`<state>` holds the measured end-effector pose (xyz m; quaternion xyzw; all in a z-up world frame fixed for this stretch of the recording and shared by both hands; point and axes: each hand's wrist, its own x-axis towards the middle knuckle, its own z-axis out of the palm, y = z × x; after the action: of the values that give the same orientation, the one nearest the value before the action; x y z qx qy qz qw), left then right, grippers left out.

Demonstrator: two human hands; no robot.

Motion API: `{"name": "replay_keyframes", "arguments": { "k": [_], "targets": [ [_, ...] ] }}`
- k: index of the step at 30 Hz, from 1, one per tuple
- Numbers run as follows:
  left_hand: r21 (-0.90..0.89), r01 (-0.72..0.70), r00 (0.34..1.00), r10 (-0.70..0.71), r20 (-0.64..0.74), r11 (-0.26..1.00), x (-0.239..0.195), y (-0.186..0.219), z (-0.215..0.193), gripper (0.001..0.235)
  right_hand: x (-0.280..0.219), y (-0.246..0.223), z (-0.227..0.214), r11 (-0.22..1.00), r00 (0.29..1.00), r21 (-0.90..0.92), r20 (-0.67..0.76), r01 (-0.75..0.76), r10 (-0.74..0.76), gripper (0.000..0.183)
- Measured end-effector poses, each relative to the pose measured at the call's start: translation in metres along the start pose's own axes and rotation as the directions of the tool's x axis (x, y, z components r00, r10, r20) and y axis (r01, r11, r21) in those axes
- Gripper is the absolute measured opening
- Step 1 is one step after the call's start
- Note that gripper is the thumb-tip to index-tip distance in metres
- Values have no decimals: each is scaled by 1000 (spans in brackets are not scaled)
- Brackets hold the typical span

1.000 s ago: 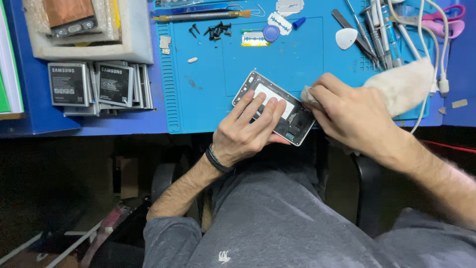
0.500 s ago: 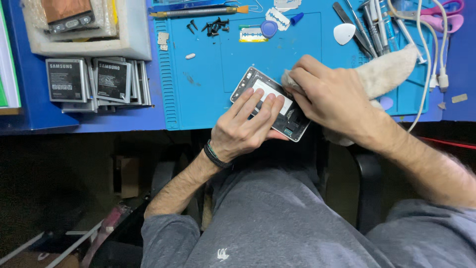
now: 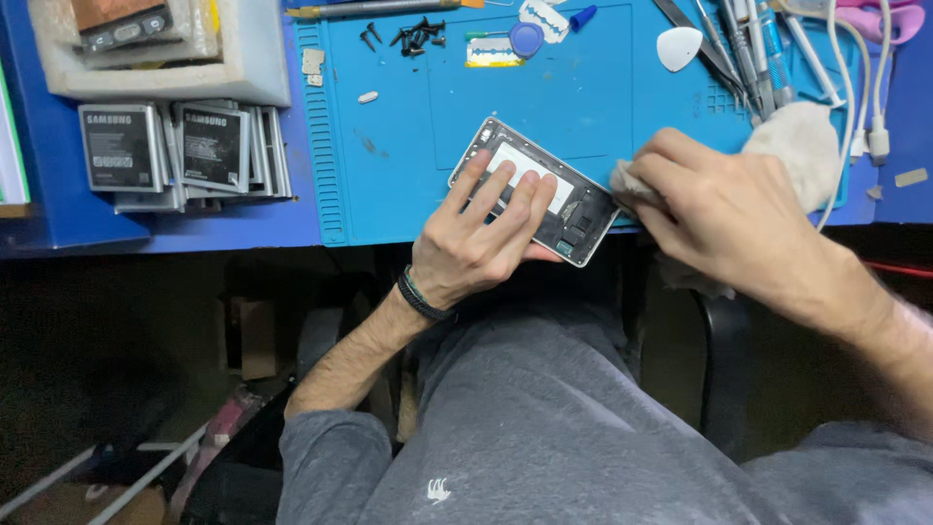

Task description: The person wipes the back of a disassembled smartphone with a cloth, then picks up a tube of adhesive and applies it along the edges of the phone's back casing.

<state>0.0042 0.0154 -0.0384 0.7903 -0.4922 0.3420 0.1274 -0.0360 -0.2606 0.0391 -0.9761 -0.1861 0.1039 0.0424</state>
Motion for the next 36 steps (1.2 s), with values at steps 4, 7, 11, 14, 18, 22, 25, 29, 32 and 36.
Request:
{"name": "replay_keyframes", "arguments": {
  "k": [4,7,11,14,18,22,25,29,32,36],
  "targets": [
    [7,2,1000,-2,-14,1000,8,2,-11,53,-1,14,-14,917,899,357,-438,178,-4,13],
    [29,-1,997,4,-73,1000,17,2,-21,19,-11,29,-8,937,912,347,-397,46,102,15],
    [228,-18,998,30,-47,973,23,2,-38,15,-11,33,2,930,948,365,-309,42,79,20],
    [278,-35,999,26,37,960,19,3,-37,21,-5,31,6,928,969,370,-240,42,52,20],
    [177,-41,997,29,70,983,12,5,-27,32,6,20,0,952,982,288,-181,103,-51,13],
    [85,-17,999,15,29,996,13,-1,-26,45,16,16,1,986,983,141,-175,86,-60,27],
    [-25,20,1000,-20,11,999,13,-2,-23,44,25,14,4,993,969,82,-239,81,-60,17],
    [-90,34,999,-30,43,995,11,0,-16,39,34,14,10,983,979,136,-180,125,-100,19],
    [-114,36,999,-33,27,993,10,-1,-11,34,37,14,15,994,984,-49,-148,93,-99,18],
    [-186,57,998,-53,25,981,6,-2,-7,36,42,19,14,985,990,-140,-91,98,-112,12]
  ]
}}
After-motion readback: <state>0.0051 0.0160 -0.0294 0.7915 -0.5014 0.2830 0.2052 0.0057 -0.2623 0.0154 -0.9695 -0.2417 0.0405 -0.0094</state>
